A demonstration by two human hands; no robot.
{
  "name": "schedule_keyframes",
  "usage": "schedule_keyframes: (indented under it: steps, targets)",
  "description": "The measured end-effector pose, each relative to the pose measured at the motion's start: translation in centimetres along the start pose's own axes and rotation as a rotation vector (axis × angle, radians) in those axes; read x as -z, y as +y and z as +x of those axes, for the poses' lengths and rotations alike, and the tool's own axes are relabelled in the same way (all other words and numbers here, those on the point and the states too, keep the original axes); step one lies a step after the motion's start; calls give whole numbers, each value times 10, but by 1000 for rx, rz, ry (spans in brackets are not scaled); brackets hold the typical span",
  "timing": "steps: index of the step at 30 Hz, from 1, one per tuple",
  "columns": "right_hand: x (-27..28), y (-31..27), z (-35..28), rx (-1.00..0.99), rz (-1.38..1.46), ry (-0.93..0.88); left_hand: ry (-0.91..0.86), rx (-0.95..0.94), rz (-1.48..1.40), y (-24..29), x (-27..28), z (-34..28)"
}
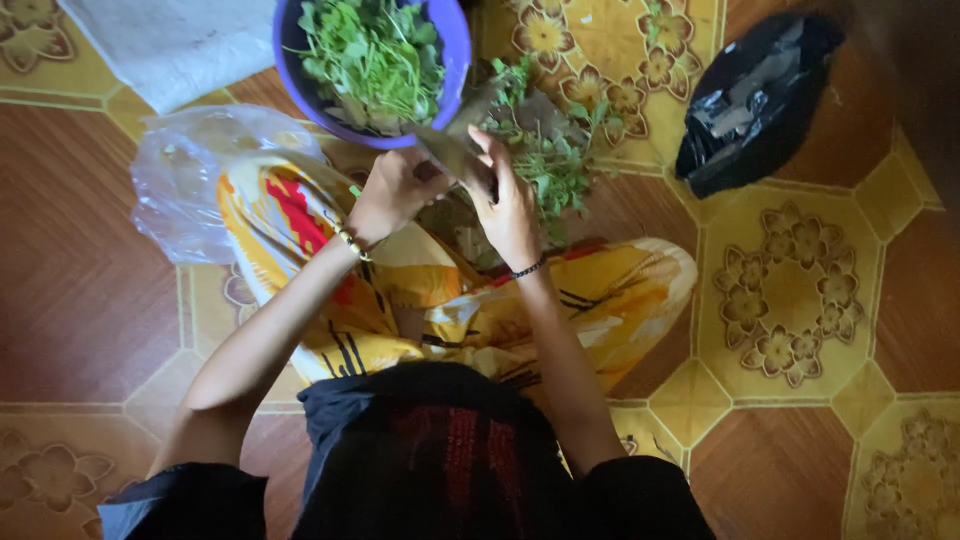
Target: Picking leaves from stems and trimming green vegetables with a knife while sitting on the floor.
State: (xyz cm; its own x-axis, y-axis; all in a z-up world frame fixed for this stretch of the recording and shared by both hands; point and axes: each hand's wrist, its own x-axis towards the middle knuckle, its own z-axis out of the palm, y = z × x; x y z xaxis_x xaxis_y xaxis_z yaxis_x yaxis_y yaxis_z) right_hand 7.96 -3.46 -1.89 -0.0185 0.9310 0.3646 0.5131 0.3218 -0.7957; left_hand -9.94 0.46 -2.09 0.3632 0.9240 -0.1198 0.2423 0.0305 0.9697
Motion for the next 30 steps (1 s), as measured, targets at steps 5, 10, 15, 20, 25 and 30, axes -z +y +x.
schedule_keyframes:
  steps: [5,10,15,20,25,30]
  targets:
    - [-25,-7,10,-94,85,-21,89,-48,34,-18,17,-6]
    - [-50,-23,34,-253,538,64,261,-175,40,-1,34,-15]
    - [-72,-1,61,-319,914,88,394,-379,354,-27,51,-16]
    - [-72,12,113,-114,880,213,475,-150,124,-30,80,-34]
    - [-102,48,132,-148,770,132,446,-102,53,-23,79,-33]
    - [-89,33,110,-178,693,-136,360,-123,-64,0,68,-31]
